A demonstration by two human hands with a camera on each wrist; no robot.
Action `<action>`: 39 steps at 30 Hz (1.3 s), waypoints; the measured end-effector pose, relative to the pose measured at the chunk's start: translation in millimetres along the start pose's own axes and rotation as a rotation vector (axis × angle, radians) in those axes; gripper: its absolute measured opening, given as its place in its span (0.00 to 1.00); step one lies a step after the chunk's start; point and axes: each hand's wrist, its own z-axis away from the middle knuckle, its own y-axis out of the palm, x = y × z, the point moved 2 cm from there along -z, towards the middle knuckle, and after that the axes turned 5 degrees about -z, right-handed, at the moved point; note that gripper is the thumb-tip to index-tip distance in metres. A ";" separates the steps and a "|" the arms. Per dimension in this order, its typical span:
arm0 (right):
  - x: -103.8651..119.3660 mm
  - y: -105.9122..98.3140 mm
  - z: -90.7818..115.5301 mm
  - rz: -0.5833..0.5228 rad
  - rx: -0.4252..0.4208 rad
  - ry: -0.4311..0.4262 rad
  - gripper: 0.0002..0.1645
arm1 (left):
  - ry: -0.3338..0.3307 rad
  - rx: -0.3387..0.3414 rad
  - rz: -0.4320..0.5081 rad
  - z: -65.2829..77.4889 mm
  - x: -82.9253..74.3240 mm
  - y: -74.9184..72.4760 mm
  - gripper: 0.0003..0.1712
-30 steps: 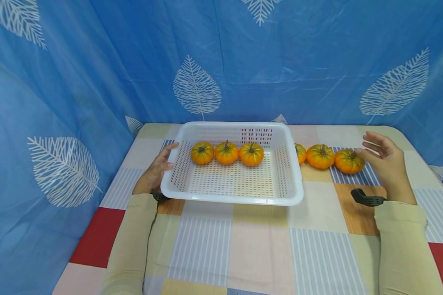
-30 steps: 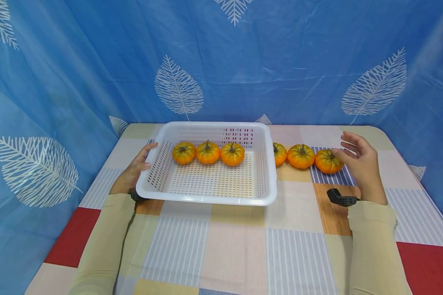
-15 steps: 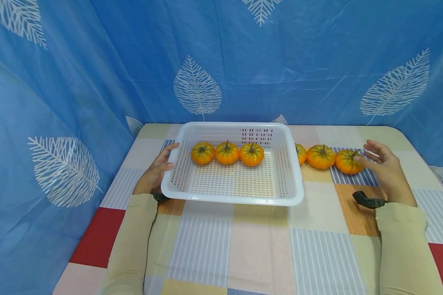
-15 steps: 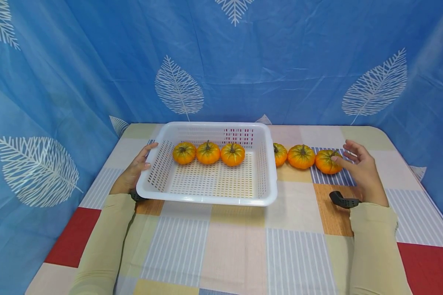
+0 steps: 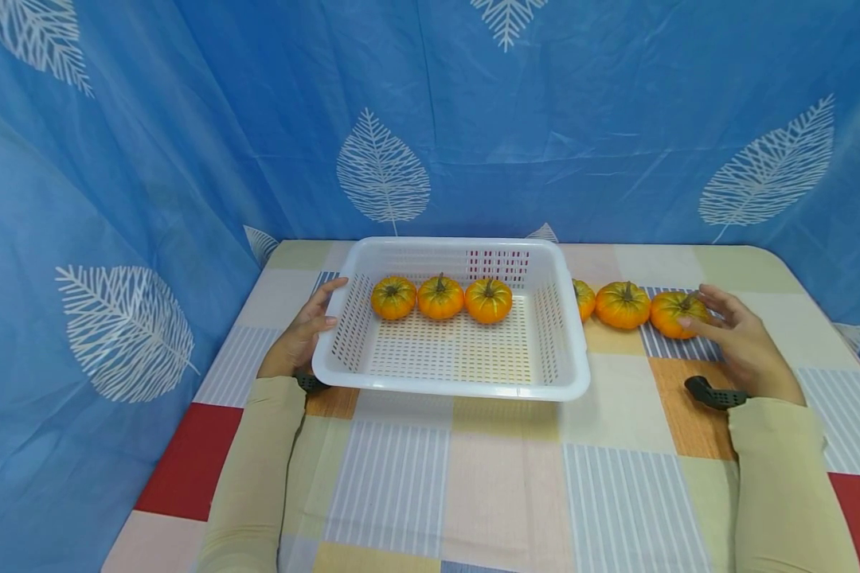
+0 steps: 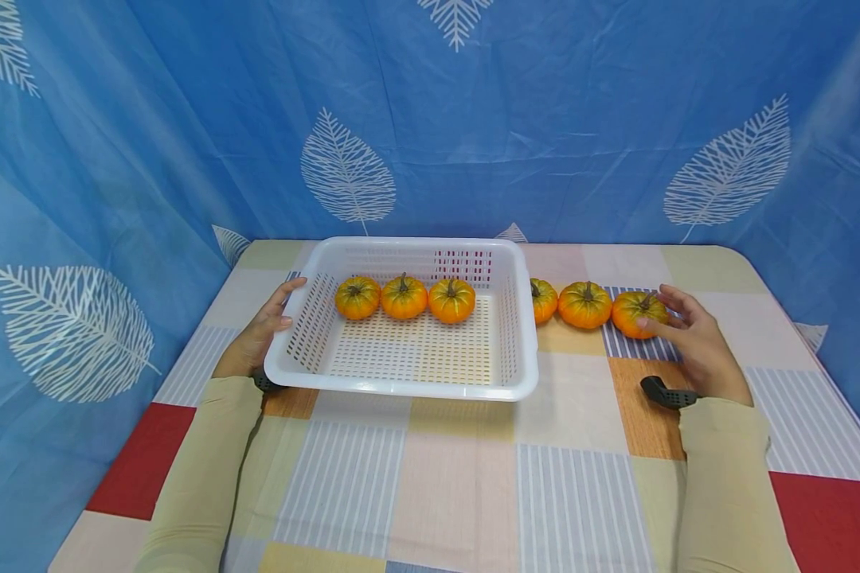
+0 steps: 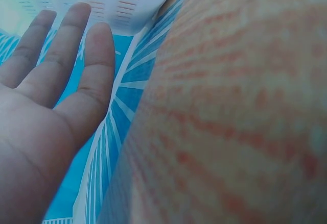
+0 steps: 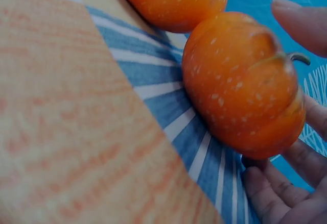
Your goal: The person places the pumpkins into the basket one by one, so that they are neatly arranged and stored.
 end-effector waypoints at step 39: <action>-2.8 1.4 -1.2 0.060 -0.050 -0.027 0.54 | 0.007 0.010 -0.012 -0.6 1.5 -1.5 0.34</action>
